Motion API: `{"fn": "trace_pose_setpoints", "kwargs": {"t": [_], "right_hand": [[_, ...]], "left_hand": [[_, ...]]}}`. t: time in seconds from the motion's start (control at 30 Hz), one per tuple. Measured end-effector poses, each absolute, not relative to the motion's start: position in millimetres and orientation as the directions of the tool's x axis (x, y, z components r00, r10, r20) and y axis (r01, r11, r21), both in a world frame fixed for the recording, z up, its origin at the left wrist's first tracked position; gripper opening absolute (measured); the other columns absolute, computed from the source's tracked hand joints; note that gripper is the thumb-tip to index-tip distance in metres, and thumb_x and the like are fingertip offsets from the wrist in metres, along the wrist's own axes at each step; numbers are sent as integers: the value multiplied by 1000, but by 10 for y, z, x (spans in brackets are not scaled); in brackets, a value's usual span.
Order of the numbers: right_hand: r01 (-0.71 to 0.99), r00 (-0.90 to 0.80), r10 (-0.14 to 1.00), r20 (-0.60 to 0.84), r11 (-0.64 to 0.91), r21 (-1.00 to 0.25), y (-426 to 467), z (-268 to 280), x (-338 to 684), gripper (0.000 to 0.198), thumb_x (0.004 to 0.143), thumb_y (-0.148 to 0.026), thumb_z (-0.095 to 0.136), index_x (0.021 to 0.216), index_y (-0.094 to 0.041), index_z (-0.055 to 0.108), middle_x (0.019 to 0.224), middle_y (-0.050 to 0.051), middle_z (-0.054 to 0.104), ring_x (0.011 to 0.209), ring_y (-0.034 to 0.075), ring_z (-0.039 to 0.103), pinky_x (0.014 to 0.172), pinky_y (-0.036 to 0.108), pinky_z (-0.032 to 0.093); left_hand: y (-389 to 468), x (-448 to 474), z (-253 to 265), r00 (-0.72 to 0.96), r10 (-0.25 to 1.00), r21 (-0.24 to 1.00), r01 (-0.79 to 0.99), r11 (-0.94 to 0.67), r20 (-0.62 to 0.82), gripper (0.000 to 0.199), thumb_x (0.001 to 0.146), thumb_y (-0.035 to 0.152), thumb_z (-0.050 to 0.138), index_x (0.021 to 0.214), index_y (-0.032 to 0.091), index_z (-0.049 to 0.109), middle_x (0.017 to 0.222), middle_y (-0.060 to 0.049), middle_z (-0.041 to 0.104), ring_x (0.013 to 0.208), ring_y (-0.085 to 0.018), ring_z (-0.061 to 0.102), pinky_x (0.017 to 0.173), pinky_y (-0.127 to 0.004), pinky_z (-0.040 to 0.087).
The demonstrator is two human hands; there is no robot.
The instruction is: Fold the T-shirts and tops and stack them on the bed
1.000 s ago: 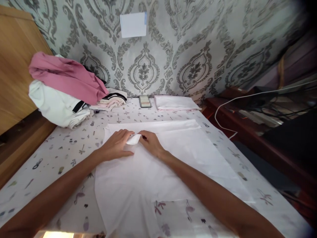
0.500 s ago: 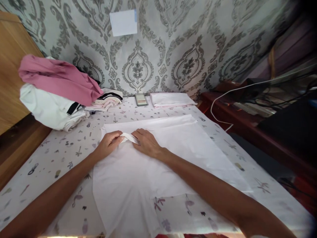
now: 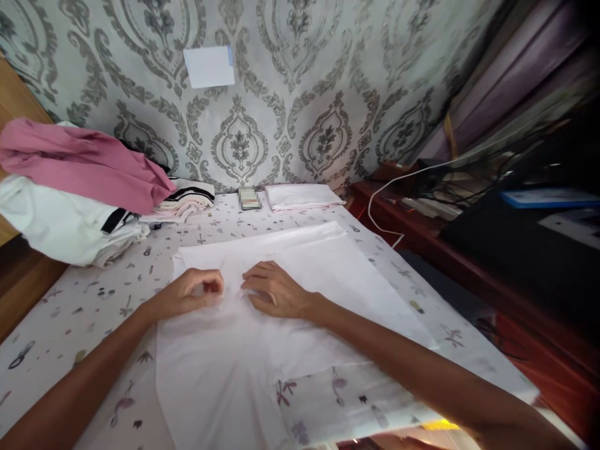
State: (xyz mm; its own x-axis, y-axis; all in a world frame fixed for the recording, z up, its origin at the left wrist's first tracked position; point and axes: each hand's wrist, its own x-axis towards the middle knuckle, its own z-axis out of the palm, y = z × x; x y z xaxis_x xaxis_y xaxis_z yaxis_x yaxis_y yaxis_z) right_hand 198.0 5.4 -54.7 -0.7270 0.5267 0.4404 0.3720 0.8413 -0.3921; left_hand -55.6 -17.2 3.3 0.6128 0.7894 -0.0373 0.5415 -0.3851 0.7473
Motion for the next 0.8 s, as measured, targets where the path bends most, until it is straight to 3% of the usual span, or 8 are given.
{"fn": "trace_pose_setpoints", "kwargs": {"t": [0.07,0.13,0.23,0.3,0.4,0.5,0.63,0.8], "right_hand": [[364,-644,591,486,796,-484,45,-567,2143,18,89,-21,54,100,-20,69,106,8,71,102,22,62,92,37,47],[456,-492,740,459,668,-588,122,-578,2360,20,91,-21,51,99,-20,69,101,7,72,92,19,64,82,32,50],[712,-81,951,297,264,-651,378,-549,2798,18,90,-23,49,90,-21,67,89,3,71,80,17,64,73,27,49],[790,191,954,231,-9,-613,579,-503,3126,20,91,-23,47,90,-20,66,89,3,70,82,18,63,74,27,48],[786,412,890,197,-238,-570,847,-453,3536,23,92,-26,46,103,-19,64,103,9,69,93,21,63,75,30,48],[767,497,860,119,-371,-524,1047,-457,3759,19,88,-31,56,99,-19,66,100,10,69,93,23,63,73,29,48],[782,485,874,31,-417,-462,1202,-486,3829,2,77,-20,66,78,-20,66,89,5,70,87,21,65,69,26,46],[811,456,888,65,-384,-441,1198,-458,3826,11,76,-13,62,83,-20,67,98,6,71,92,20,64,69,26,45]], "left_hand": [[-145,-532,75,502,865,801,523,-292,-12,29,91,47,51,80,21,58,74,0,63,68,-16,58,64,-25,45],[-67,-471,93,413,910,816,513,-266,37,31,91,50,49,83,21,58,72,0,62,66,-16,58,61,-25,44],[121,-291,77,384,918,772,553,-313,98,32,89,52,51,92,22,62,76,-1,65,73,-18,61,63,-25,45],[252,-131,29,409,903,720,586,-373,135,32,88,51,51,94,22,63,84,-2,67,76,-19,62,63,-27,45],[404,93,-119,448,876,649,617,-446,176,31,89,48,46,94,22,62,92,-4,68,79,-21,62,66,-30,46],[482,233,-300,447,874,551,689,-471,189,25,88,44,49,96,23,60,95,-4,66,88,-23,61,74,-33,46],[511,306,-407,441,882,372,801,-469,164,13,86,33,51,94,24,57,99,-4,64,98,-25,59,76,-34,44],[557,308,-372,435,886,314,829,-463,160,14,81,16,44,87,23,54,93,-3,64,92,-23,59,71,-32,42]]}}
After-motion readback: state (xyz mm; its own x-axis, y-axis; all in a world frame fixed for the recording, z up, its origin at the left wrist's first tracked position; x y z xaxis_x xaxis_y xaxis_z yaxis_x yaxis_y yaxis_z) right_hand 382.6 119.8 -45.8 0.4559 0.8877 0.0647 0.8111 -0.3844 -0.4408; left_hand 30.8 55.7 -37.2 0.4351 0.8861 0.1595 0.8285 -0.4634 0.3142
